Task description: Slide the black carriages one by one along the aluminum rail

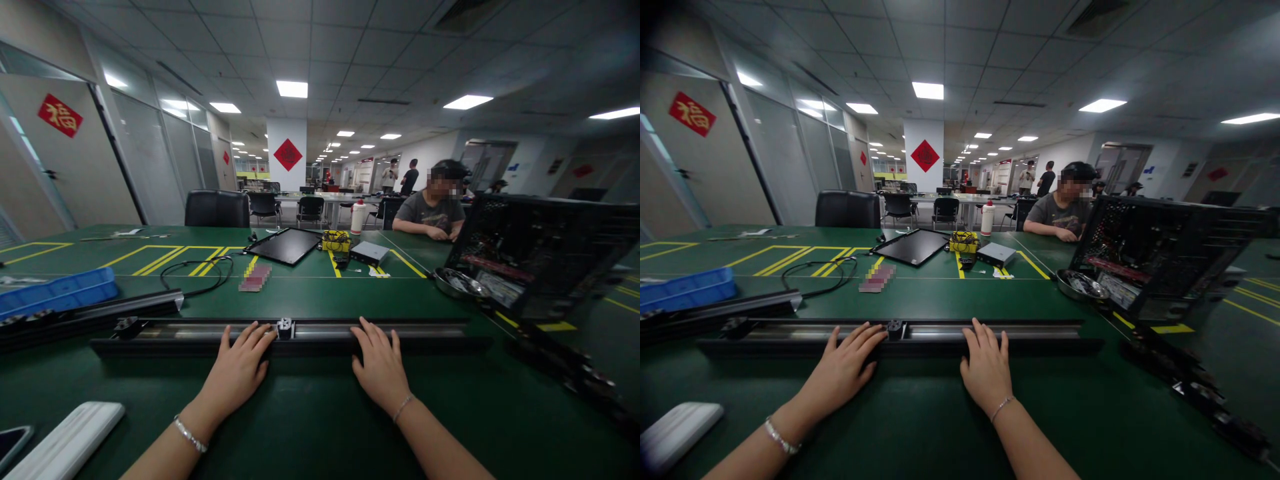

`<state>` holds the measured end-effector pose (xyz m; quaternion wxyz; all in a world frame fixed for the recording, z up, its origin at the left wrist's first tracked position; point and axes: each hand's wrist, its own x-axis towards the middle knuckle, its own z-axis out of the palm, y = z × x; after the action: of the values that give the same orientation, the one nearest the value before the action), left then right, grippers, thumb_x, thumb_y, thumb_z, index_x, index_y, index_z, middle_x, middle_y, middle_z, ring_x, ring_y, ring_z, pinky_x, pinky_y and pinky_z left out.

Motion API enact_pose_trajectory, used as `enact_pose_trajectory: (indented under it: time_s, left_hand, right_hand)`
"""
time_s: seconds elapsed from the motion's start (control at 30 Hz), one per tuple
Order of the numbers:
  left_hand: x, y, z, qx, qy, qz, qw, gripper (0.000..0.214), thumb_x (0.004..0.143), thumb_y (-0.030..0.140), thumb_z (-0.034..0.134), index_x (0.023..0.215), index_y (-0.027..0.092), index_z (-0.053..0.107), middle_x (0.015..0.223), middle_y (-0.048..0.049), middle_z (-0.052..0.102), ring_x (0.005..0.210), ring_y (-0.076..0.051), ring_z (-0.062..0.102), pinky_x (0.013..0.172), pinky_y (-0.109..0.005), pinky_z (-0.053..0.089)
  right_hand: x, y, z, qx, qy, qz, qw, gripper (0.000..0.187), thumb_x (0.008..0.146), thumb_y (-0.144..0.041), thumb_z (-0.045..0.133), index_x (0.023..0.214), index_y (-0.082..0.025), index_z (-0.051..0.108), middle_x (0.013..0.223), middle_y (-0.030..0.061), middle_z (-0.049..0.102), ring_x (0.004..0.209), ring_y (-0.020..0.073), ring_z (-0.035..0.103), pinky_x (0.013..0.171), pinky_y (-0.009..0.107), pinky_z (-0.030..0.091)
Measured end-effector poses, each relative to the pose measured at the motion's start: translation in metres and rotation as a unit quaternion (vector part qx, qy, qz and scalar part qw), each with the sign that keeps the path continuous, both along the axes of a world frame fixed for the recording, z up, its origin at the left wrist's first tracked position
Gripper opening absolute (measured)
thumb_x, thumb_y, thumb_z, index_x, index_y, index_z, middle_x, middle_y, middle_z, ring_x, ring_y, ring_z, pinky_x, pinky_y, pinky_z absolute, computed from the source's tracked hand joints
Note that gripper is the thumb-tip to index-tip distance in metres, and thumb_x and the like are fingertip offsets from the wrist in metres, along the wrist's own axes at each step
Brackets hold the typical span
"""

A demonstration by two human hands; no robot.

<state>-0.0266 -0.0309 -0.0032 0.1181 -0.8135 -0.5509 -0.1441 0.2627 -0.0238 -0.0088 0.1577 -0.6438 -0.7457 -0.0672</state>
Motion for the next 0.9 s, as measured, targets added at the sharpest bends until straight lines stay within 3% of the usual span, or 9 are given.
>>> enact_pose_trajectory:
  time_s: [0.23, 0.73, 0.9]
  left_hand:
    - [0.007, -0.003, 0.000, 0.010, -0.017, -0.042, 0.999, 0.051, 0.076, 0.023, 0.046, 0.126, 0.019, 0.042, 0.138, -0.0095, 0.045, 0.127, -0.023, 0.039, 0.108, -0.050, 0.021]
    - [0.010, -0.003, 0.004, -0.032, -0.041, -0.035, 0.998, 0.057, 0.075, 0.026, 0.050, 0.130, 0.027, 0.037, 0.139, -0.0028, 0.044, 0.121, -0.024, 0.044, 0.105, -0.049, 0.019]
    - [0.013, -0.002, 0.005, -0.045, -0.047, -0.023, 0.998, 0.057, 0.074, 0.025, 0.050, 0.130, 0.028, 0.039, 0.134, -0.0026, 0.050, 0.117, -0.024, 0.045, 0.104, -0.050, 0.017]
  right_hand:
    - [0.000, 0.001, 0.001, -0.013, 0.004, 0.000, 1.000, 0.051, 0.078, -0.023, 0.043, 0.129, -0.026, 0.045, 0.144, 0.0034, 0.034, 0.130, 0.0241, 0.028, 0.107, 0.053, 0.007]
    - [0.000, 0.000, 0.003, -0.018, 0.003, -0.002, 1.000, 0.053, 0.079, -0.023, 0.043, 0.132, -0.026, 0.043, 0.144, 0.0033, 0.034, 0.130, 0.0237, 0.028, 0.107, 0.052, 0.006]
    - [0.000, 0.000, 0.001, -0.010, -0.001, -0.004, 1.000, 0.055, 0.078, -0.023, 0.042, 0.132, -0.027, 0.042, 0.144, 0.0025, 0.034, 0.130, 0.0231, 0.028, 0.107, 0.051, 0.005]
